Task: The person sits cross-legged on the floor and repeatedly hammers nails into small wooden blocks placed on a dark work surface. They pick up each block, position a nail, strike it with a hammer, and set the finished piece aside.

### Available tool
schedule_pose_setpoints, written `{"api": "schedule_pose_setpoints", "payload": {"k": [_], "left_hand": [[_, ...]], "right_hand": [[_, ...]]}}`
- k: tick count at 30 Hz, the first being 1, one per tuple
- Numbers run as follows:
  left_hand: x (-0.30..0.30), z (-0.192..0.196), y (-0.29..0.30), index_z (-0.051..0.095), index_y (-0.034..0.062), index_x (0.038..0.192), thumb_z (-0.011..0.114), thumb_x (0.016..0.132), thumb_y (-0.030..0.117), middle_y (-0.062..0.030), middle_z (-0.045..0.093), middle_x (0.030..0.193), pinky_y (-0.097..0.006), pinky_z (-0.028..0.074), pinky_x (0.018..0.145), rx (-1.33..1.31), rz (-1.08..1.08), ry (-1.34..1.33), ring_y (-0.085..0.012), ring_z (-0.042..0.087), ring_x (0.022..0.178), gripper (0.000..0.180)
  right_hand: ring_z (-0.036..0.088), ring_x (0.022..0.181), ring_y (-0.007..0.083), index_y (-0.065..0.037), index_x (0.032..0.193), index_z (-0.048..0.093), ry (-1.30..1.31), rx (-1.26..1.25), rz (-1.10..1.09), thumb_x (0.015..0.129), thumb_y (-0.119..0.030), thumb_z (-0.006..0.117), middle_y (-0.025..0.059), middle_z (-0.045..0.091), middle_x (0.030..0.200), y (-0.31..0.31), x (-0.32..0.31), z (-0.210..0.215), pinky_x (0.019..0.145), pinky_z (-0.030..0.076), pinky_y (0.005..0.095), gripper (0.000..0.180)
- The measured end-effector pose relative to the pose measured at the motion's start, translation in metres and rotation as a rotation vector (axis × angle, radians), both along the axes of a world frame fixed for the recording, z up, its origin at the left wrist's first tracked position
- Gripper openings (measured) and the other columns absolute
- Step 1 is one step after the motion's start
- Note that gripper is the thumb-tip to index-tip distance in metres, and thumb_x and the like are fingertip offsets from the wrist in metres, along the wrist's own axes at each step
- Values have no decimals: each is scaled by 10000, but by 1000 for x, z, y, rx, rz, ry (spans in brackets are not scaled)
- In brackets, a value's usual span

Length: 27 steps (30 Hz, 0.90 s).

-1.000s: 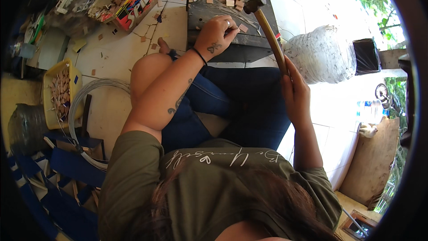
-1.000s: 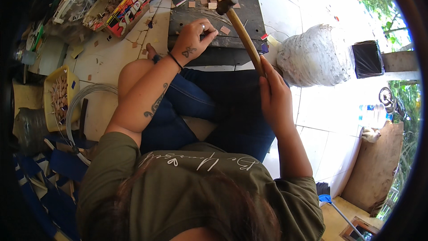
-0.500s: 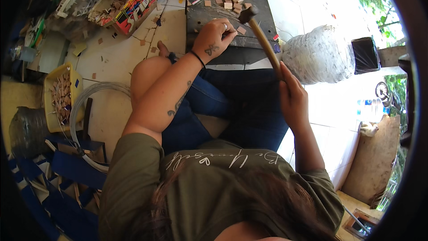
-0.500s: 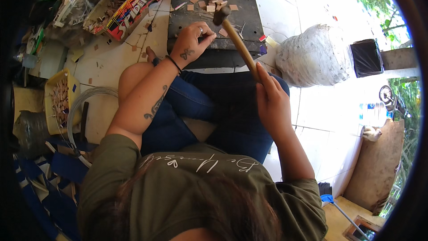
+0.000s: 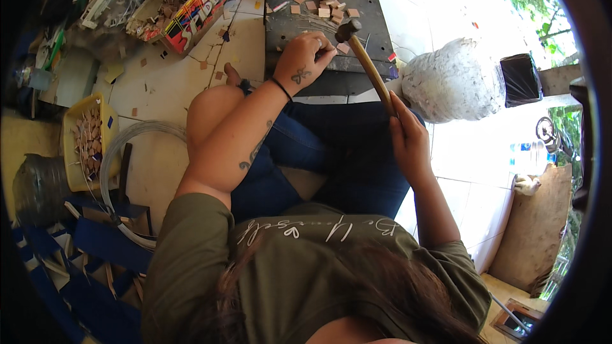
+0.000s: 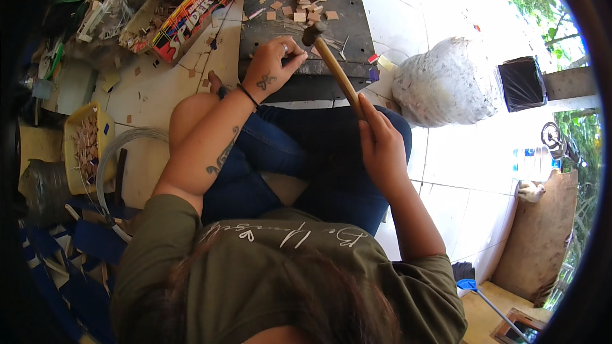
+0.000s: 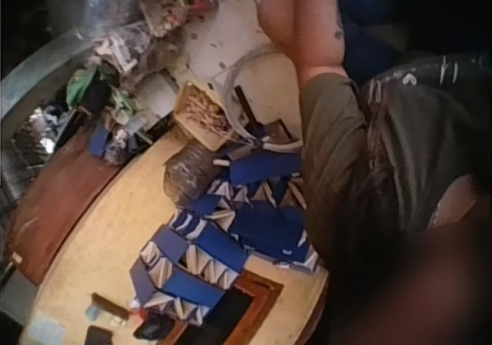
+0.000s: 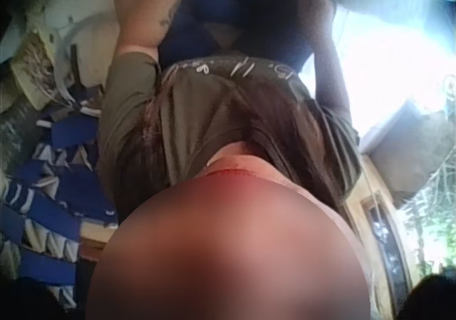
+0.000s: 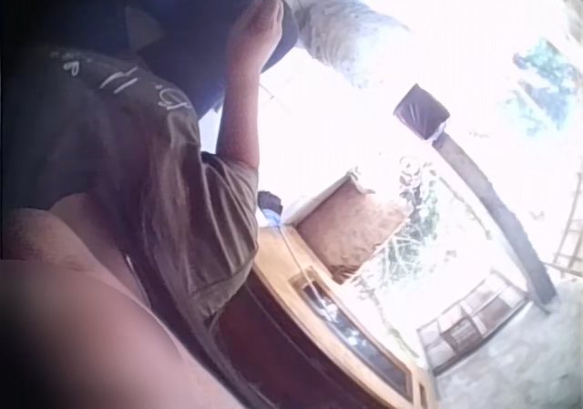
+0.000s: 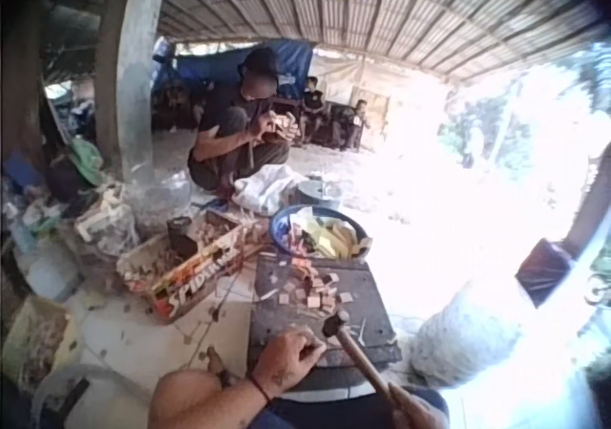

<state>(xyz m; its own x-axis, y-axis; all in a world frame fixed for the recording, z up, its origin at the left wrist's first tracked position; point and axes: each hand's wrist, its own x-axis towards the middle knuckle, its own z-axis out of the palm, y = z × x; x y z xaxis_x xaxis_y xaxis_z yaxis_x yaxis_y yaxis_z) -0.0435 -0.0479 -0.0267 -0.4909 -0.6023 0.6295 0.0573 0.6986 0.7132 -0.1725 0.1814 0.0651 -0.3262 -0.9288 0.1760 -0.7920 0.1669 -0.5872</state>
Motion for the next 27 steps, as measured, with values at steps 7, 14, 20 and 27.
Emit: {"api": "schedule_pose_setpoints", "payload": {"k": [7,14,20,27], "left_hand": [[5,12,0,617,34,760,657,800,82,-113,567,741,-394,452,626,0,1,-55,-299,573,672,74],[111,35,-21,623,-25,814,654,823,21,-99,623,785,-309,478,670,119,195,3,-212,606,709,56],[315,-8,-31,630,-8,896,658,874,115,-97,637,850,-319,512,752,161,745,-234,-198,628,782,129],[519,9,-64,639,-3,883,610,903,228,-126,633,823,-389,478,687,88,1355,-633,-279,616,760,234]], "right_hand": [[620,947,339,-162,1323,521,150,-66,-200,913,-110,550,148,600,1115,-54,-44,-23,787,496,402,414],[585,981,324,-160,1262,546,459,76,-307,849,-211,611,102,568,1097,-116,-68,-54,803,469,452,421],[487,1127,266,-141,1233,576,570,-85,-56,816,-287,666,69,546,1132,-139,-47,-49,942,366,430,451],[548,1079,268,-103,943,665,623,239,19,837,-249,599,72,624,1035,-188,-38,-44,922,384,444,192]]}}
